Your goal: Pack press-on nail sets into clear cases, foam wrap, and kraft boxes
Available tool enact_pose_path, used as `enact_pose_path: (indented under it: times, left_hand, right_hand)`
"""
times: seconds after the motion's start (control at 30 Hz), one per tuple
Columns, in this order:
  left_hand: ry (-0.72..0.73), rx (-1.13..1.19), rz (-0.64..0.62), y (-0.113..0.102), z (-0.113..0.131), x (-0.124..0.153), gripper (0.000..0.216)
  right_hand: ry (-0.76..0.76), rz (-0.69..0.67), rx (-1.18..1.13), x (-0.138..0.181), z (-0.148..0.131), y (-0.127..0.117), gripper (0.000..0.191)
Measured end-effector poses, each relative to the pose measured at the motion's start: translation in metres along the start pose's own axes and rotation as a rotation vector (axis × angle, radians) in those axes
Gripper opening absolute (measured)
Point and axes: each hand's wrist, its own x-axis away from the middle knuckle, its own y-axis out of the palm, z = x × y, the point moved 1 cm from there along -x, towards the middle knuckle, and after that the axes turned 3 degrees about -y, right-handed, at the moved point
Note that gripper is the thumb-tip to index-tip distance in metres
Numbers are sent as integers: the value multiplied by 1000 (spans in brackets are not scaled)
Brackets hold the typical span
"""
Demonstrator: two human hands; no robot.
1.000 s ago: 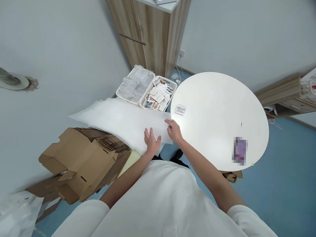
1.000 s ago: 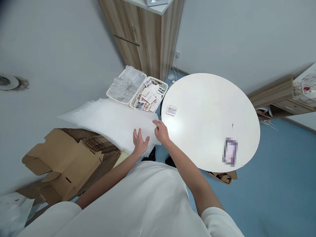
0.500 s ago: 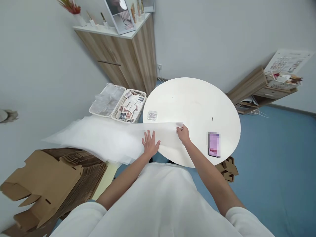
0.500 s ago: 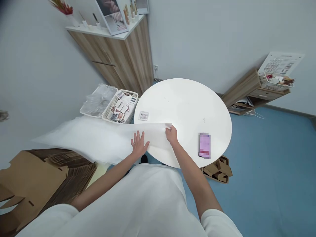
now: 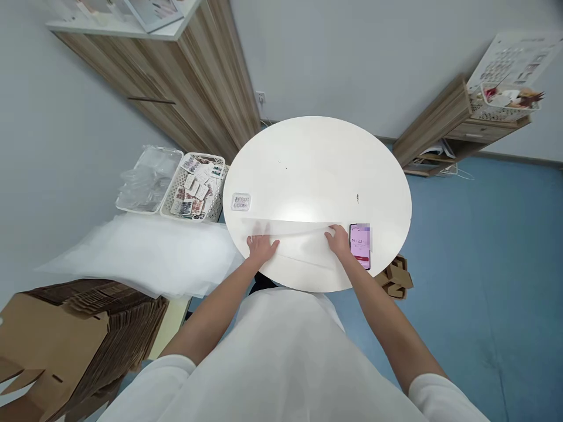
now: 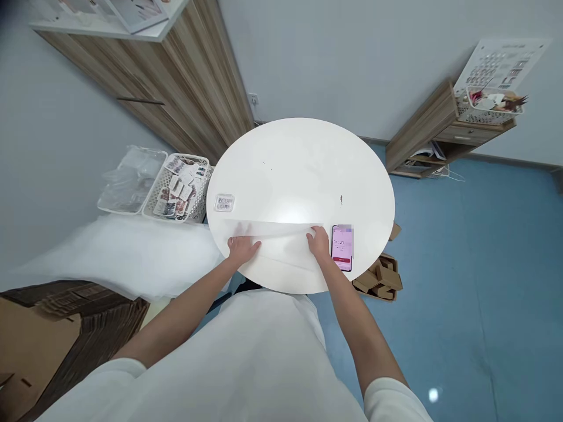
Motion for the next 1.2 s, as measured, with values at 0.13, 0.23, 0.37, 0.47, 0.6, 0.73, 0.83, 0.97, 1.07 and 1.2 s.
enact_pose_path:
  times: [0.13, 0.23, 0.37, 0.47, 0.6, 0.73, 0.83, 0.97, 1.07, 1.2]
  left_hand:
    - [-23, -50, 57, -14, 6, -10, 63]
    - [-29, -66, 102, -27, 7, -22, 72]
    - [-40, -94, 117, -32, 1, -34, 72]
    - [57, -96, 173, -25, -7, -32, 71]
    - [287, -79, 164, -9, -19, -20, 70]
    - [321, -65, 118, 0, -30, -16, 68]
    - [305, -58, 112, -3, -37, -21, 67]
    - [330, -48, 114, -12, -47, -33, 63]
    - [370, -30, 135, -18, -56, -41, 60]
    - [364, -4, 182, -31, -72, -55, 58]
  right_hand:
    - [26, -129, 231, -3, 0, -4, 56]
    - [23, -181, 372, -5, -4, -5, 64]
    - [-81, -90, 532, -6, -12, -3, 65]
    - [-196, 26, 591, 3, -21, 3, 63]
    - [-286, -18, 567, 23, -32, 21, 56]
    - [-217, -157, 558, 34, -33, 42, 57]
    - [-144, -169, 561, 34, -34, 49, 58]
    - [-65, -114, 591, 31, -48, 50, 54]
    - [-52, -117, 601, 32, -65, 58, 57]
    - [-31, -183, 639, 33, -87, 74, 68]
